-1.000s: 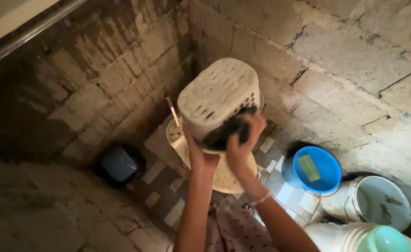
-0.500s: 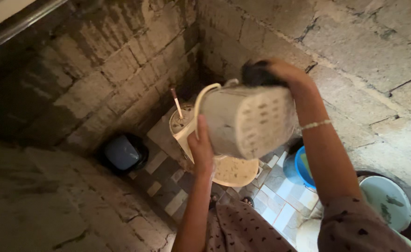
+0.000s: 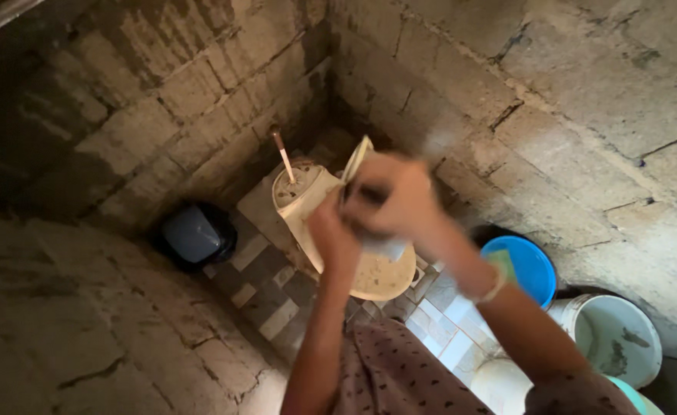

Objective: The person cleans a plastic basket by rinsing it with water from a bucket and scrubbing a cloth against its surfaces while standing over a toilet.

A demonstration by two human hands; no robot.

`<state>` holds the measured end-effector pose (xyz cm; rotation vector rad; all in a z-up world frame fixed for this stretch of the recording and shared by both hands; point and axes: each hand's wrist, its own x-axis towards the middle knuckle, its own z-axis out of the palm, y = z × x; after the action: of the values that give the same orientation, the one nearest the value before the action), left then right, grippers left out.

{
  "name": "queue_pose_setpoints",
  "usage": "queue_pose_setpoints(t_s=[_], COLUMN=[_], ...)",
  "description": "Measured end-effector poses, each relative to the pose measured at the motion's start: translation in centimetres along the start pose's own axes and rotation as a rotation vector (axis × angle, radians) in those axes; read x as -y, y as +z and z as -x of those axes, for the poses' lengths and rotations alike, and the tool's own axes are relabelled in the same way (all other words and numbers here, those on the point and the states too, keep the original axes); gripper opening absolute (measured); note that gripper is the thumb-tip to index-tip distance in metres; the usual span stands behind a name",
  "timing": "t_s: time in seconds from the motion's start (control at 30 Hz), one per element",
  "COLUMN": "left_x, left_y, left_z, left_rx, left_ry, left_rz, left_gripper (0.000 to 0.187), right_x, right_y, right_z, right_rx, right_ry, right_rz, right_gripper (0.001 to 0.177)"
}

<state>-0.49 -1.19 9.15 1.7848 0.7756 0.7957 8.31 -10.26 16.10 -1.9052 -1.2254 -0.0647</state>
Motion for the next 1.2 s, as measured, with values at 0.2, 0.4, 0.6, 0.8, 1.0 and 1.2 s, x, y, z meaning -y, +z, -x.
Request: queue_pose_setpoints(t_s=[0.2, 0.4, 0.6, 0.8, 1.0, 1.2], left_x=[3.6, 2.9, 3.8, 4.0, 1.2, 0.6], left_y=[2.6, 3.8, 5.2, 7.2, 12.2, 20.9], left_z=[0.9, 2.3, 2.3, 2.4, 5.6, 14.3], left_rx=[-0.022, 0.025, 0.016, 0.184, 0.511, 0.935], left_ry=[0.044, -0.151, -0.050, -0.069, 0.047, 0.185], left_rz=[-0.121, -0.185, -0.071, -0.143, -0.072, -0.312], left_gripper=[0.020, 0.029, 0.029, 0.045, 0.069, 0.076], right_x=[-5.0, -7.6, -7.1, -7.8, -9.0, -12.0], right_y=[1.2, 1.9, 0.0, 1.6, -2.6, -6.4], right_z=[-1.9, 0.3, 1.9, 4.3, 14.1, 27.8], right_rx=[-0.095, -0.236, -0.126, -0.441, -0.500, -0.844], right_ry=[-0.044, 0.062, 0.256, 0.325, 0.607, 0.846], right_rz=[0.107, 0.282, 0.156, -0.059, -0.521, -0.771], right_gripper=[0.019, 0.026, 0.024, 0.029, 0.057, 0.065])
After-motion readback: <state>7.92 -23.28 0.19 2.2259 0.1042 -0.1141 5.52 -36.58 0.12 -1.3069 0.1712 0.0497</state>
